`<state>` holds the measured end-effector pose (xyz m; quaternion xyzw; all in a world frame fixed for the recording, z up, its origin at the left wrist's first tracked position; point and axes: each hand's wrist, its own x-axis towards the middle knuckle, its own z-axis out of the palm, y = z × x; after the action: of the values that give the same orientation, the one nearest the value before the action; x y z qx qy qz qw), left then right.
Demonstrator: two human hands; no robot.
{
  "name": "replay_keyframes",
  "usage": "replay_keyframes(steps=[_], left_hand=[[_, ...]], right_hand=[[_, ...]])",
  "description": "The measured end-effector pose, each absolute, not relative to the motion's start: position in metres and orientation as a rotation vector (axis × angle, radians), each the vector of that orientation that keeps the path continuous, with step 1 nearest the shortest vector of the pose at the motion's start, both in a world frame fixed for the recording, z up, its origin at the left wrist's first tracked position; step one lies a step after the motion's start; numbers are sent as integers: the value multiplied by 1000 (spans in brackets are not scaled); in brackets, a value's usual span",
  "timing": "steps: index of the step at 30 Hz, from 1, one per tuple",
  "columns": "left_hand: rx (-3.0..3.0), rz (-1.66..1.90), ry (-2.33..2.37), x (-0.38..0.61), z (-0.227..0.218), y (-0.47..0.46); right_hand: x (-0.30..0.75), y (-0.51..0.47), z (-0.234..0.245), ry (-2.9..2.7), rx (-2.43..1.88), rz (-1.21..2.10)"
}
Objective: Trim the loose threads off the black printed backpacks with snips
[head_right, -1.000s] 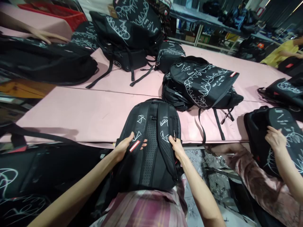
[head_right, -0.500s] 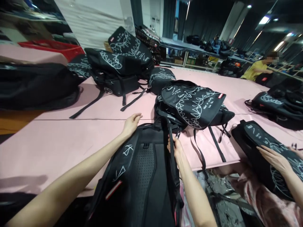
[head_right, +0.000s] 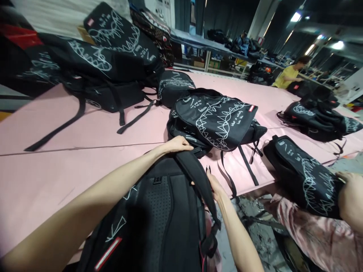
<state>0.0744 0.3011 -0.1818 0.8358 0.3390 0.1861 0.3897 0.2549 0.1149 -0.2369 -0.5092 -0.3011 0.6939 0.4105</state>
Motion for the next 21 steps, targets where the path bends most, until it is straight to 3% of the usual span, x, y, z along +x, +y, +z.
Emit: replay_keyframes(steps=[5,9,14,17,21], left_hand=[[2109,388,894,77,-176,294],[2147,384,971,76,-177,290],[2182,624,1245,48,-180,266],[2289,698,1524,18,-187,208],[2588,405,1622,-22,-206,84]], right_hand=[[266,86,-238,-678,-1310,1831],[259,87,-240,-291,-1206,1937],[253,87,-229,-55,-1073,2040],[251,83,-222,-41,-1037,2049],[249,80,-216,-32,-1031,2058]])
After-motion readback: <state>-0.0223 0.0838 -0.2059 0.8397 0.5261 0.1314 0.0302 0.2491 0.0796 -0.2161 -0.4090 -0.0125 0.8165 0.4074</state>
